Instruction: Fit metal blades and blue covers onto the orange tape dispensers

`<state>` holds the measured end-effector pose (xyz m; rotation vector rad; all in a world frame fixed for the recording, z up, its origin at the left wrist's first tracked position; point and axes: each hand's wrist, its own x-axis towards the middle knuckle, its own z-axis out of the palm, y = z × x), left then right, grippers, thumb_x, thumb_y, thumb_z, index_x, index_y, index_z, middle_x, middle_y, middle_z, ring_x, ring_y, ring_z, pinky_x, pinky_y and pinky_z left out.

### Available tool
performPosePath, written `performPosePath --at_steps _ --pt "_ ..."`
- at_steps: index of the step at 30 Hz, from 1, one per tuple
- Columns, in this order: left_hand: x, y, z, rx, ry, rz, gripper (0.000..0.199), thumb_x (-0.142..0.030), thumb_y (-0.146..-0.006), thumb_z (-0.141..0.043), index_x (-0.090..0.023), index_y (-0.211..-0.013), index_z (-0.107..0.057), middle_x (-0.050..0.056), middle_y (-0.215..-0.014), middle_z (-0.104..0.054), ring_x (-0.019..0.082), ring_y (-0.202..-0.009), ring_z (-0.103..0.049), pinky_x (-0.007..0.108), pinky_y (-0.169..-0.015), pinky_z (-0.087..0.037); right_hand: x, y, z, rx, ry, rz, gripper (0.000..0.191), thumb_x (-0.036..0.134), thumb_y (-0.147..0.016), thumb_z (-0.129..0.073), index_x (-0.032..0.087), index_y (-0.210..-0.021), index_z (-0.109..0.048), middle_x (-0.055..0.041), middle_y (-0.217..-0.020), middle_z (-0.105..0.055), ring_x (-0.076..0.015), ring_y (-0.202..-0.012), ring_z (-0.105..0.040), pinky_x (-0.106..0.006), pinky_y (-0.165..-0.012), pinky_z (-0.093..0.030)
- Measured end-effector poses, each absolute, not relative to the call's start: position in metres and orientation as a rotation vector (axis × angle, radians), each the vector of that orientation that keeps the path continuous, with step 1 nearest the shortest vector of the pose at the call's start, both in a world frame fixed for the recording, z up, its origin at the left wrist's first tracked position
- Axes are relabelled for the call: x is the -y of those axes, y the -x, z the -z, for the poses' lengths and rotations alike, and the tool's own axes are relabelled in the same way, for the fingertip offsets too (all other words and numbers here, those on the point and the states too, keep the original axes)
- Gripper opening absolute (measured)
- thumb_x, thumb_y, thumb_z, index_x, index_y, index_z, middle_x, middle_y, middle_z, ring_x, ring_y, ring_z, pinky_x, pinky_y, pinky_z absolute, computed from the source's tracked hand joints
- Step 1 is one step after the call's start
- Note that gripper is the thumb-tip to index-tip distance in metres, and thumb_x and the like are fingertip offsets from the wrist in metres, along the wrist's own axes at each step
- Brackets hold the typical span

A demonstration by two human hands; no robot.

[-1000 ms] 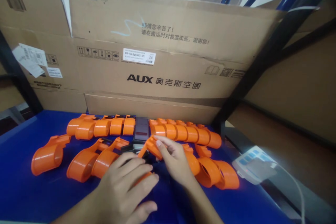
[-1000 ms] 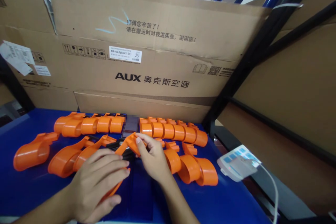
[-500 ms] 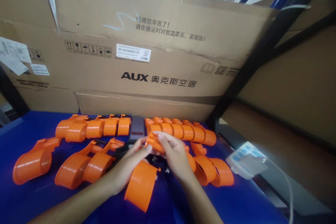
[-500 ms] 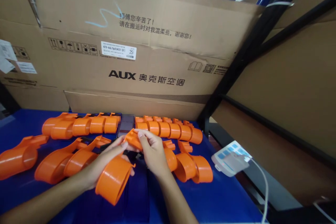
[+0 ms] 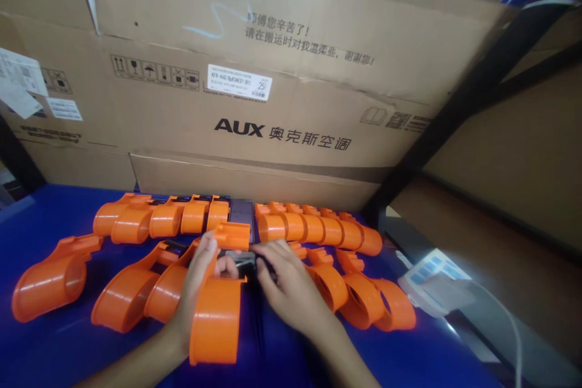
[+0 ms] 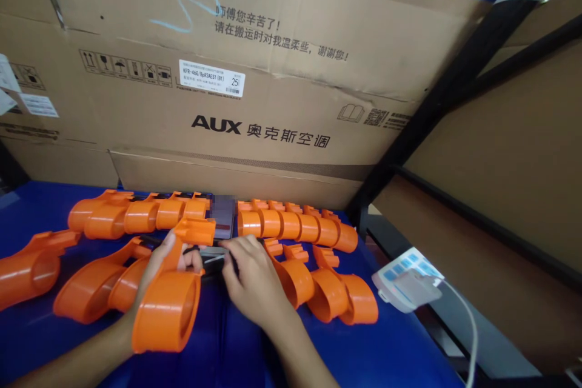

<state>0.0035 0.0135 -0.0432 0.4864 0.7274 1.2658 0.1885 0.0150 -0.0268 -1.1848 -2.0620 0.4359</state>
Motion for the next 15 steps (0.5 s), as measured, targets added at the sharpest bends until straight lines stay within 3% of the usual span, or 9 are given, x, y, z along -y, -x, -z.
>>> performPosePath --at_steps 6,15 --pt "-0.0168 -0.0017 0.0419 -0.668 -0.452 -1.342 0.05 -0.059 -0.074 -0.087 -0.023 -0.083 -0.054 -0.008 -0.058 -0.055 0.01 -0.045 -0.05 0.023 -0.049 -0.042 -0.0134 -0.1879 0.0265 2.359 1.241 -0.276 0.045 0.004 -0.091 -0.053 0.023 -0.13 -0.064 -0.0095 -0.121 -0.071 -0.0287 -0.113 -0.059 -0.047 -0.102 -0.048" --pt "-0.0198 0.0002 0.0416 -0.718 -0.436 -1.277 0.049 -0.058 -0.075 -0.086 -0.022 -0.084 -0.052 -0.008 -0.059 -0.057 0.009 -0.044 -0.05 0.022 -0.048 -0.04 -0.0151 -0.1908 0.0305 2.376 1.261 -0.288 0.03 0.006 -0.094 -0.053 0.024 -0.116 -0.065 -0.0084 -0.115 -0.069 -0.0279 -0.109 -0.057 -0.042 -0.095 -0.048"
